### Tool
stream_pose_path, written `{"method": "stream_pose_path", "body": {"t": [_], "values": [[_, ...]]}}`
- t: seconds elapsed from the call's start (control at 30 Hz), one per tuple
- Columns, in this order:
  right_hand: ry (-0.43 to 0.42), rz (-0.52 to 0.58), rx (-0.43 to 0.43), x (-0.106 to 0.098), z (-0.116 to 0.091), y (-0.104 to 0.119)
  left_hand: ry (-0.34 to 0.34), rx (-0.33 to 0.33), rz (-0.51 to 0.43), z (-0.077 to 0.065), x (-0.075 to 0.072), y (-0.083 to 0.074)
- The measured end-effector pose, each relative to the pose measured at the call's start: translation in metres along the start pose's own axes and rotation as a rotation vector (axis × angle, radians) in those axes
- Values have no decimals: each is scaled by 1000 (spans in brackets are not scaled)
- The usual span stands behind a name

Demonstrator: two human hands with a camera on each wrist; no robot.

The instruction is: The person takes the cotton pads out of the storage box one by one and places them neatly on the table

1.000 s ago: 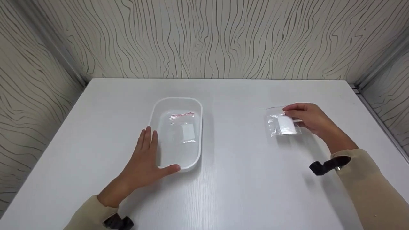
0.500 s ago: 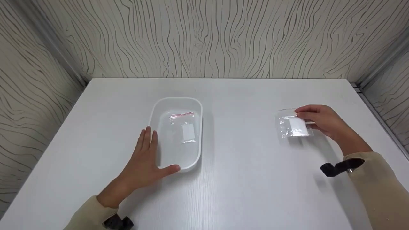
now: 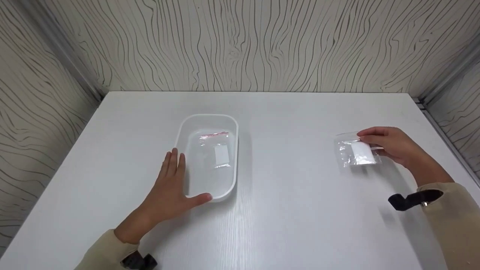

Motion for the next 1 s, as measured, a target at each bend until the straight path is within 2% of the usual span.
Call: {"method": "stream_pose_path", "body": {"t": [0.4,0.8,1.0], "values": [[-5,10,11,-15,-7,-8,-8,3,2,0,0,-1],[24,-97,4,-24,-16,-11,-3,12,5,-1,-2,-3],[27,-100,13,-32,-18,-16,-8,15,7,0,-2,-3]]}}
Point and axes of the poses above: each hand's wrist, its own z-axis towards the middle knuckle, its own x-axis out of the palm, y = z × x, the point moved 8 cm from there along z, towards the middle knuckle, and after that the axes turned 5 degrees about -x, right-handed, at the moved point
